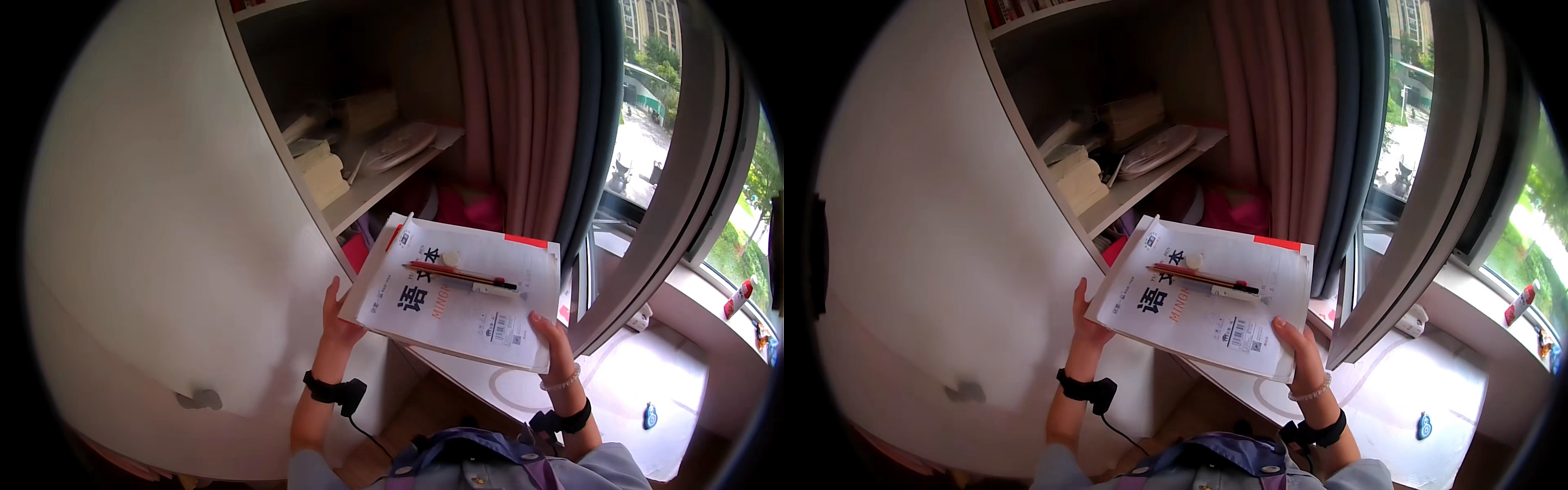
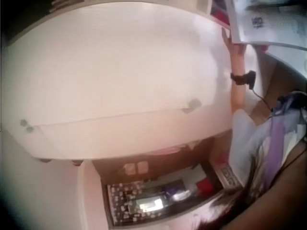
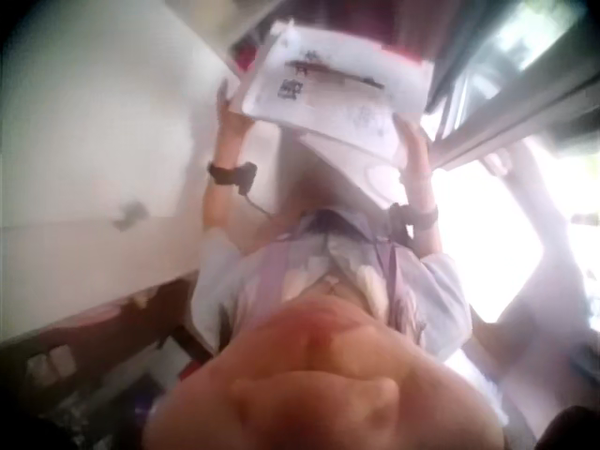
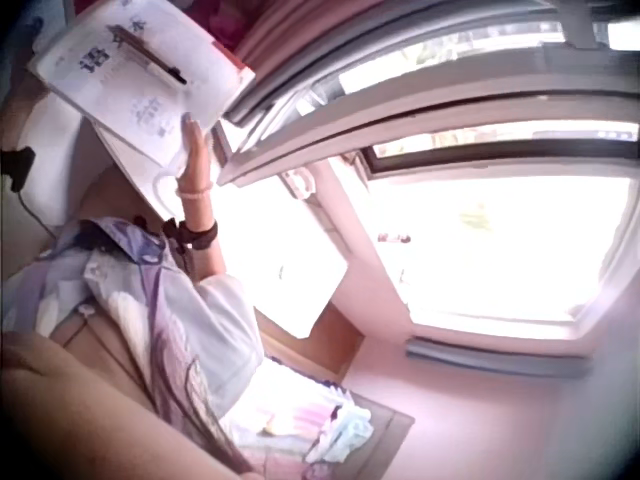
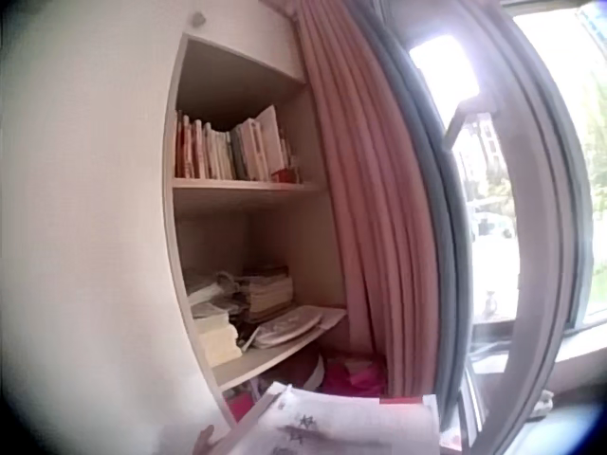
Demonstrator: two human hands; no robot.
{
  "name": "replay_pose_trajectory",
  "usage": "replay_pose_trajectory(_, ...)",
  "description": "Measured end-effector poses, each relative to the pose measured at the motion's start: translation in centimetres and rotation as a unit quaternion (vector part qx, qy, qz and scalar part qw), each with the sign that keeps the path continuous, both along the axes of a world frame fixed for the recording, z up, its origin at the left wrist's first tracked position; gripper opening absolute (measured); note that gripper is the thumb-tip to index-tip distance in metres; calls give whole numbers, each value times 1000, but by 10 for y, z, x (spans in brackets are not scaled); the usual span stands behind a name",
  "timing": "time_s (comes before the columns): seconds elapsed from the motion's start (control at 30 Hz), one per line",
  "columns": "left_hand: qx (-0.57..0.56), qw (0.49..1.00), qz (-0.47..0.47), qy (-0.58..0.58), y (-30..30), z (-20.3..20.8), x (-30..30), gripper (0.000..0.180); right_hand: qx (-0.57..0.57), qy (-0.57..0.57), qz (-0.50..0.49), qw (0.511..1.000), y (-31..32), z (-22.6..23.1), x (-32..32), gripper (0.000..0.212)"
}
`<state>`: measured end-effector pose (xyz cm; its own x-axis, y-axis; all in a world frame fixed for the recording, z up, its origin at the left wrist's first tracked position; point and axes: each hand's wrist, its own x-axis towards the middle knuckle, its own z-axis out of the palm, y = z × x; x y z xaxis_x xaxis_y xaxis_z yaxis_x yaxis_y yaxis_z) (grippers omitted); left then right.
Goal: The person picks up a notebook and pen from a desk, places them into an open cupboard, handles several other items including a box, a bag, and a fan within the cupboard, and then examines a paper receipt.
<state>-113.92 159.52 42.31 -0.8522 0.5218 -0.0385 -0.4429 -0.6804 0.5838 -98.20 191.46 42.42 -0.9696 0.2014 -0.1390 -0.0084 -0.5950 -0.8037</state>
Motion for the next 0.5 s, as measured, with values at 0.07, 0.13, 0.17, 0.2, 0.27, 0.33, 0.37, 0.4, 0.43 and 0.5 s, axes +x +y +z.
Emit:
replay_pose_trajectory(0.07,12,998,32,43,13,16,-5,71,-18,30,-6,999,1,13,-19,46)
replay_pose_trajectory(0.13,64,992,61,85,24,30,-14,71,-23,61,-12,998,5,24,-40,48)
replay_pose_trajectory(0.17,65,992,64,93,32,43,-17,71,-23,69,-8,997,6,32,-52,48)
replay_pose_trajectory(0.2,77,988,61,118,43,58,-18,72,-27,98,-7,995,6,40,-64,48)
replay_pose_trajectory(0.27,134,969,-2,207,67,82,-20,65,-44,134,-8,990,11,54,-87,50)
replay_pose_trajectory(0.33,113,968,20,225,90,102,-40,56,-47,155,-9,987,12,69,-114,50)
replay_pose_trajectory(0.37,89,966,40,239,100,112,-49,48,-53,173,-11,983,10,78,-128,49)
replay_pose_trajectory(0.4,93,964,47,245,111,119,-59,48,-42,183,-21,982,8,87,-143,48)
replay_pose_trajectory(0.43,68,965,84,238,124,120,-71,42,-36,187,-15,982,9,96,-161,48)
replay_pose_trajectory(0.5,61,968,129,207,142,137,-99,43,-30,224,-14,974,10,119,-195,42)
